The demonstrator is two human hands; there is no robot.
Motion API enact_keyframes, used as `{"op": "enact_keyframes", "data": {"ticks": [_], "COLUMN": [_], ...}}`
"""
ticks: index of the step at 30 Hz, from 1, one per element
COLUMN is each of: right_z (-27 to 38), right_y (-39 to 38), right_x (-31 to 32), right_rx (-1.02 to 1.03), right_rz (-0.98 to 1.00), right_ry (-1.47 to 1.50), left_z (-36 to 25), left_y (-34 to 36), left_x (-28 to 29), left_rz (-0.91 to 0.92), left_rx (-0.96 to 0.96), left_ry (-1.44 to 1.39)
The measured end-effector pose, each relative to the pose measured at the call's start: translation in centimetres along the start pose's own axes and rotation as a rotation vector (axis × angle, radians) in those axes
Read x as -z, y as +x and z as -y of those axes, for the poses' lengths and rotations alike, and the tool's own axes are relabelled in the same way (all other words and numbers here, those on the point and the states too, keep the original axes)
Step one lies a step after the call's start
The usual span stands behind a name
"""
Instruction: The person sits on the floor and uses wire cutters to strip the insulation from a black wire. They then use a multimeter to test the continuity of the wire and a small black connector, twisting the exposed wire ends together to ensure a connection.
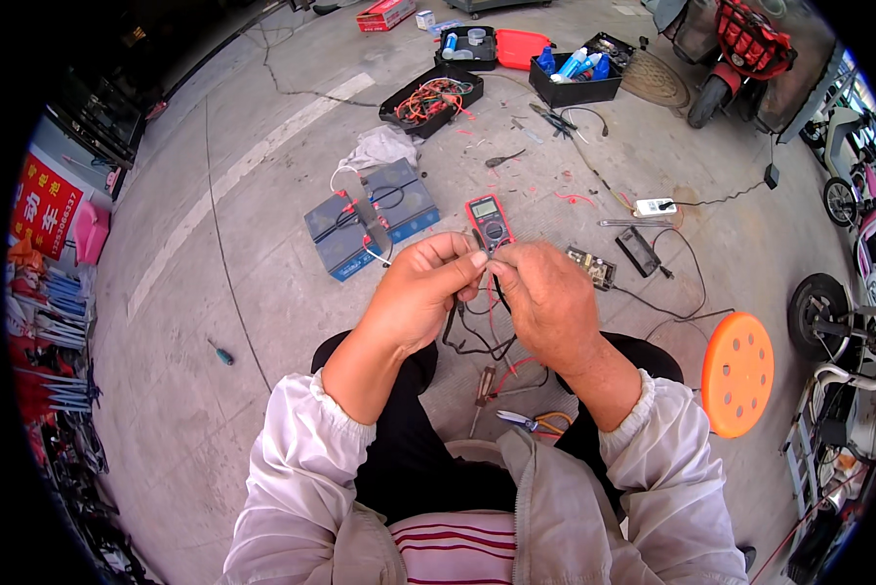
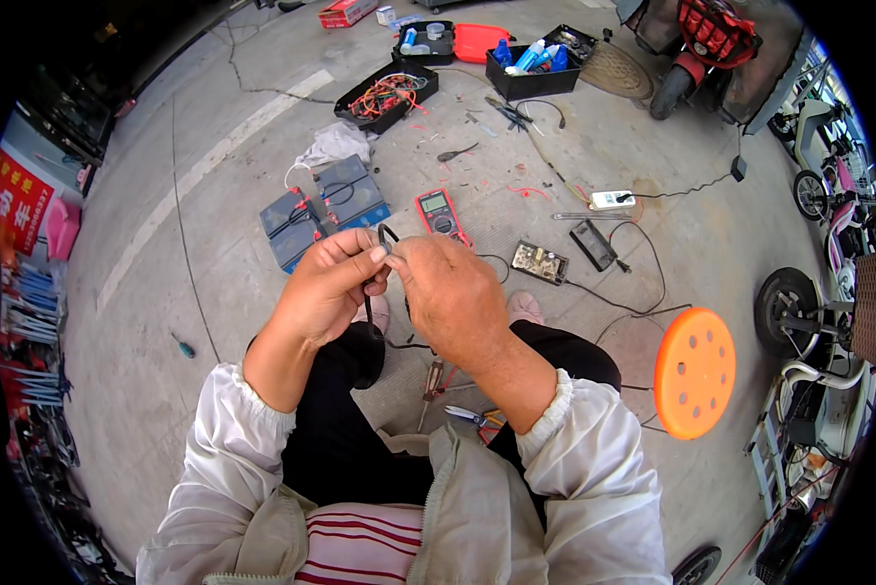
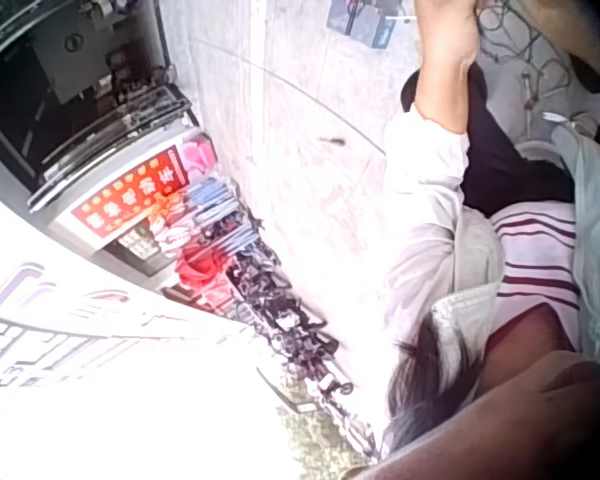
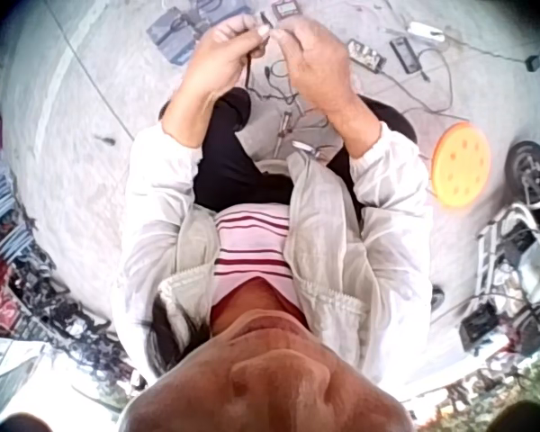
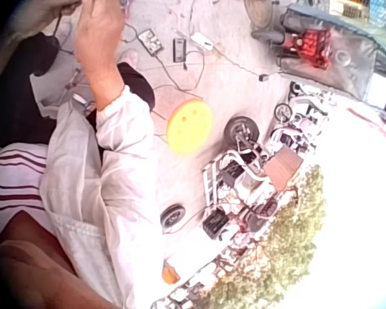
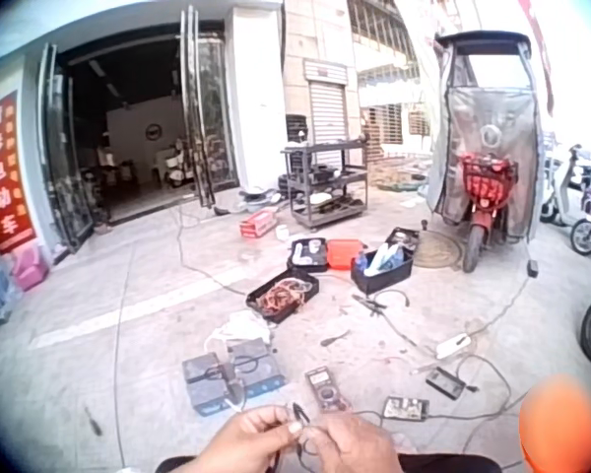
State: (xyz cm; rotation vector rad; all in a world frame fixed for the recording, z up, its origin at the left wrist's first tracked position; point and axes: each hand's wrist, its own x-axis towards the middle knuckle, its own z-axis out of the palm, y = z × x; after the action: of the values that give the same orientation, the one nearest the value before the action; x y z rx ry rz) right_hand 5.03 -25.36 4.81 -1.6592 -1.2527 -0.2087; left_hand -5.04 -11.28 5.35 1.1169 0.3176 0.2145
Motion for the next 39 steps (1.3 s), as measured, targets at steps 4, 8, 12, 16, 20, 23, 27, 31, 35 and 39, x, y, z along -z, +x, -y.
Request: {"op": "enact_keyframes", "data": {"ticks": [4,8,12,16,20,23,27,31,35,39], "right_z": [0.4,-0.1,-0.1,-0.5,-0.6,-0.3,-0.5,-0.2,-0.2,-0.5], "right_y": [0.2,0.3,0.0,0.1,-0.2,-1.0,-0.5,-0.1,-0.1,-0.2], "right_x": [0.9,1.1,0.3,0.6,0.3,-0.3,0.5,0.5,0.1,0.3], "right_rx": [-1.087,-1.020,-0.212,0.037,0.081,-0.497,-1.181,-0.682,-0.095,0.030], "right_rz": [0.187,0.241,0.120,0.074,0.051,0.107,0.214,0.240,0.061,0.063], "right_ry": [1.174,1.287,0.246,-0.016,-0.141,0.482,1.508,0.809,0.109,-0.054], "left_z": [0.5,0.1,0.1,0.0,0.2,0.5,0.5,0.4,0.2,0.1], "left_y": [-0.2,-0.2,0.2,0.2,0.0,0.1,-0.1,0.1,0.2,0.1], "left_x": [-0.9,-1.3,0.1,0.1,0.0,-0.4,-0.6,-0.1,0.2,0.1], "left_rz": [-0.058,-0.067,-0.029,0.008,0.010,-0.028,-0.043,-0.017,0.019,0.032], "left_rx": [-0.149,-0.097,-0.015,0.030,0.032,-0.038,-0.075,-0.021,0.017,0.026], "left_ry": [0.208,0.115,-0.021,-0.073,-0.062,0.102,0.147,0.003,-0.060,-0.088]}}
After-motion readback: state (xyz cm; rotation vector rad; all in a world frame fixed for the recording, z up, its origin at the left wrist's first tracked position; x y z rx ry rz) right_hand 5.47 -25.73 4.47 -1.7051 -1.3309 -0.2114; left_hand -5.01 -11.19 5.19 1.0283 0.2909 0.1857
